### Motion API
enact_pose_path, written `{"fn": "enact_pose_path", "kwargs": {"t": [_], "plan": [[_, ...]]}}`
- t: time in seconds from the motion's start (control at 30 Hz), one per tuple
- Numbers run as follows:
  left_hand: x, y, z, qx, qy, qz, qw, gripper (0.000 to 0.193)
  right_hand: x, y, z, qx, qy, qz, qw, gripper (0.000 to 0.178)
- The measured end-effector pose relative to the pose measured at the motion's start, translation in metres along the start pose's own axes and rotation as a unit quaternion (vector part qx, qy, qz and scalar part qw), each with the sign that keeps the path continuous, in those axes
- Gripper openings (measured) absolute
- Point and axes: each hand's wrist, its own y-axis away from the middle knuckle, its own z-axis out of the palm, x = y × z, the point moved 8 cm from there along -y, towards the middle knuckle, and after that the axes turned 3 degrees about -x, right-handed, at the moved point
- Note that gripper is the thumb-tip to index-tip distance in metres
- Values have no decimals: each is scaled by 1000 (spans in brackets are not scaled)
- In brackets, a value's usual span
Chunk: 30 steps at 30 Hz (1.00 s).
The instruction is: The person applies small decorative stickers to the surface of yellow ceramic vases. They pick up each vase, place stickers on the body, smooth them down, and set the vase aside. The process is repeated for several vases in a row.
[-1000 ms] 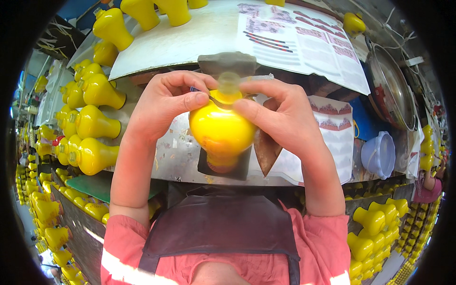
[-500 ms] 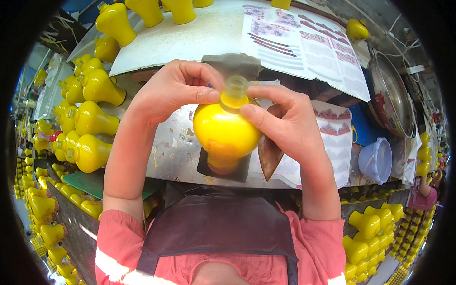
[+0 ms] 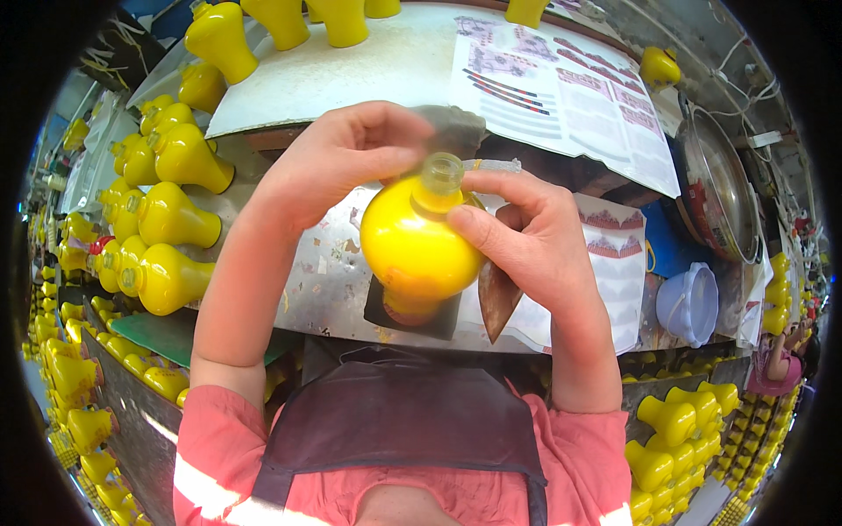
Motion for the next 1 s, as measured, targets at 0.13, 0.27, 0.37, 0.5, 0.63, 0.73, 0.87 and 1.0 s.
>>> {"fn": "enact_pose_path", "kwargs": {"t": [0.13,0.27,0.37,0.5,0.63,0.73,0.87,1.0], "plan": [[4,35,2,61,-11,47,997,24,1,-3,1,3,-3,-15,1000,32],[10,50,11,71,-110,123,984,24,-1,-5,1,5,10,-31,999,31],[7,49,13,79,-118,108,984,27,-2,-4,2,7,10,-23,1000,31],[0,41,14,50,-86,69,993,35,2,-2,4,7,-22,23,999,32],[-15,31,18,-6,0,45,999,47,0,-2,6,7,-26,14,1000,30],[-29,24,24,-53,70,16,996,54,1,-1,7,3,-33,16,999,24],[-22,20,27,-80,102,33,991,53,-1,-1,9,0,-36,-20,999,18],[4,23,23,11,70,63,996,48,1,-2,7,4,-36,-31,999,18]]}}
